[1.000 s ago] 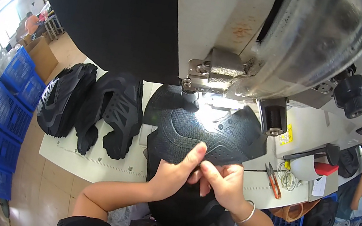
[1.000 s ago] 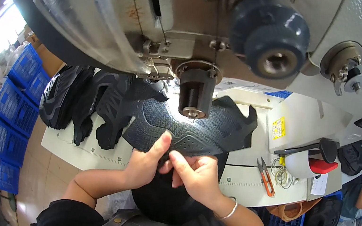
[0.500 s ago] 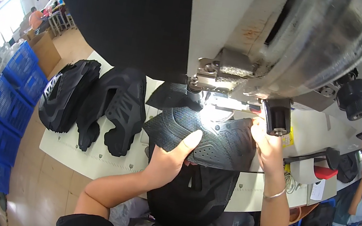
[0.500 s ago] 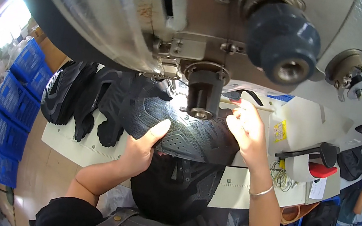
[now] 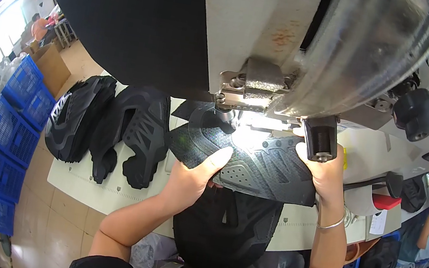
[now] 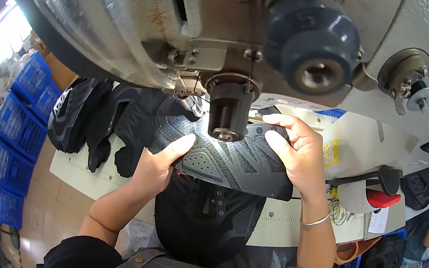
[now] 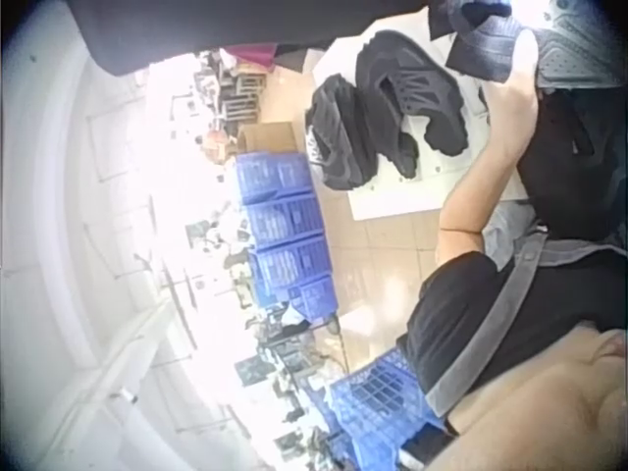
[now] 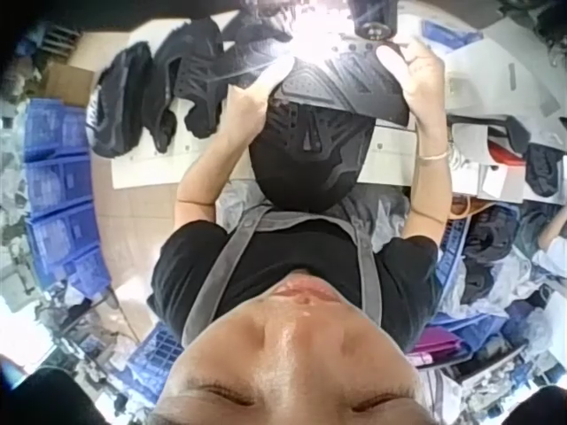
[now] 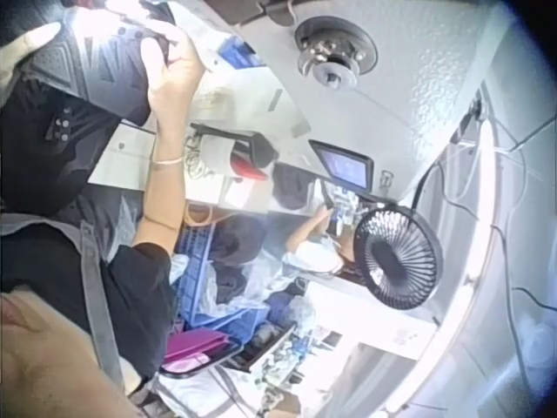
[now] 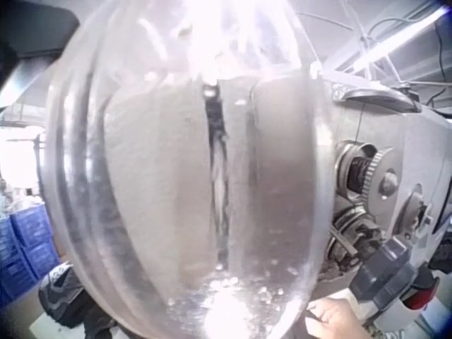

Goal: Stitching the components of a black shoe upper using an industrial sewing machine.

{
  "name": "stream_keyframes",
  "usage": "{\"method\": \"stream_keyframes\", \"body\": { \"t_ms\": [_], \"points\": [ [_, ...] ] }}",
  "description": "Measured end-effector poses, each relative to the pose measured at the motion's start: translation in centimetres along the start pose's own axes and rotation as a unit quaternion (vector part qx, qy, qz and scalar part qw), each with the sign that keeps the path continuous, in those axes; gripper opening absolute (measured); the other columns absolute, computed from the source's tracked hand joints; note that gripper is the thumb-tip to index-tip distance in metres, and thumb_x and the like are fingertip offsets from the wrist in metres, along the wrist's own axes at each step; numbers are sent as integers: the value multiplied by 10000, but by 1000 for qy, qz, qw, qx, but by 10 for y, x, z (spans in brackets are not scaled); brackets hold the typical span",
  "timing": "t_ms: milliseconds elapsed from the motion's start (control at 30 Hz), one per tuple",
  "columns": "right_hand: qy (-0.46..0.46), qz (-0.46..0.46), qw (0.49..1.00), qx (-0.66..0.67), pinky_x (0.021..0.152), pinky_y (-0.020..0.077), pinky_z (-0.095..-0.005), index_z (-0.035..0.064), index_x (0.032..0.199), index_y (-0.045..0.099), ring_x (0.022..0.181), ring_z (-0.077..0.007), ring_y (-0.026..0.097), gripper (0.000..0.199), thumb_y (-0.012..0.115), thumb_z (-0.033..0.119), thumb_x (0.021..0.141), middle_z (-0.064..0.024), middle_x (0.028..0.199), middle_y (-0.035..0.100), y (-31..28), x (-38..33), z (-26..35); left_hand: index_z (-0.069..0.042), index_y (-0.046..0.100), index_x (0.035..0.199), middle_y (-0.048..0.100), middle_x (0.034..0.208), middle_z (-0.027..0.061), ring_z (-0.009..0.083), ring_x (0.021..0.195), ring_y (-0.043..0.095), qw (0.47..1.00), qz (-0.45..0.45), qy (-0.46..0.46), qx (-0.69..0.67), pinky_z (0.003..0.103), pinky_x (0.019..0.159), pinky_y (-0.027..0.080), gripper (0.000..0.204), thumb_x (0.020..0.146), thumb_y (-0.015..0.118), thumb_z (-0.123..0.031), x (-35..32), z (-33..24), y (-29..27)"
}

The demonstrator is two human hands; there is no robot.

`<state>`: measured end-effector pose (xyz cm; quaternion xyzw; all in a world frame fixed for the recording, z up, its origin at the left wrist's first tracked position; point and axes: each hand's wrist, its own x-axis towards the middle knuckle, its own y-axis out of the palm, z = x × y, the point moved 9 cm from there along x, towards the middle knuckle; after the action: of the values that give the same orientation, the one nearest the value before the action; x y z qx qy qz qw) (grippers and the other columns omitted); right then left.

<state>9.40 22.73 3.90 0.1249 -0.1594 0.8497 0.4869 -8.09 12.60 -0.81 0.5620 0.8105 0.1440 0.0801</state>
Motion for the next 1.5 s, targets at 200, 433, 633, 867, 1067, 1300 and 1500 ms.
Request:
{"method": "stream_keyframes", "body": {
  "t_ms": [200,433,633,867,1067,1300,1500],
  "points": [
    [16,-12,1000,18,668,410,-163,-10,999,571,737,-24,514,202,546,-18,799,-3,836,591,3,1,-5,-35,572,967,604,823,30,80,671,573,999,31,-3,37,200,512,446,160,812,548,-68,8,0,-7],
    [7,-17,999,33,646,413,-158,-9,1000,562,716,-21,511,195,539,-10,806,-2,813,587,4,-4,0,-56,565,925,562,707,11,64,518,504,999,39,25,20,201,413,389,166,804,581,-168,17,-15,-1],
    [43,-12,994,105,688,430,-176,-9,1028,533,753,-51,538,210,529,8,818,-40,837,602,10,-15,-12,-24,565,863,582,664,37,89,498,531,998,46,-20,32,201,437,406,182,826,560,-202,10,-2,-8],
    [59,12,990,129,734,452,-210,-10,1042,504,805,-85,561,210,522,31,837,-92,908,614,14,-23,-14,4,603,726,604,622,65,97,517,542,983,135,-77,96,218,495,420,335,870,506,-283,-4,11,10],
    [70,6,989,133,690,450,-190,-5,1089,461,773,-75,559,256,525,46,847,-91,883,619,26,-38,-11,28,613,723,599,632,52,90,542,533,983,151,-87,56,212,528,419,351,871,523,-278,-18,25,23],
    [147,22,988,29,436,358,-161,5,1069,493,481,-46,478,238,531,53,839,-14,657,557,38,-66,-9,25,580,948,607,875,32,87,772,544,993,83,-82,8,234,724,443,241,840,587,-190,-45,30,25],
    [53,-74,993,-73,808,390,-257,-4,1225,383,870,-154,499,485,589,101,798,-79,973,537,-16,-47,-38,33,552,1000,609,902,74,129,787,577,985,91,-142,-38,256,732,467,309,798,637,-185,-42,30,-2]
  ]
}}
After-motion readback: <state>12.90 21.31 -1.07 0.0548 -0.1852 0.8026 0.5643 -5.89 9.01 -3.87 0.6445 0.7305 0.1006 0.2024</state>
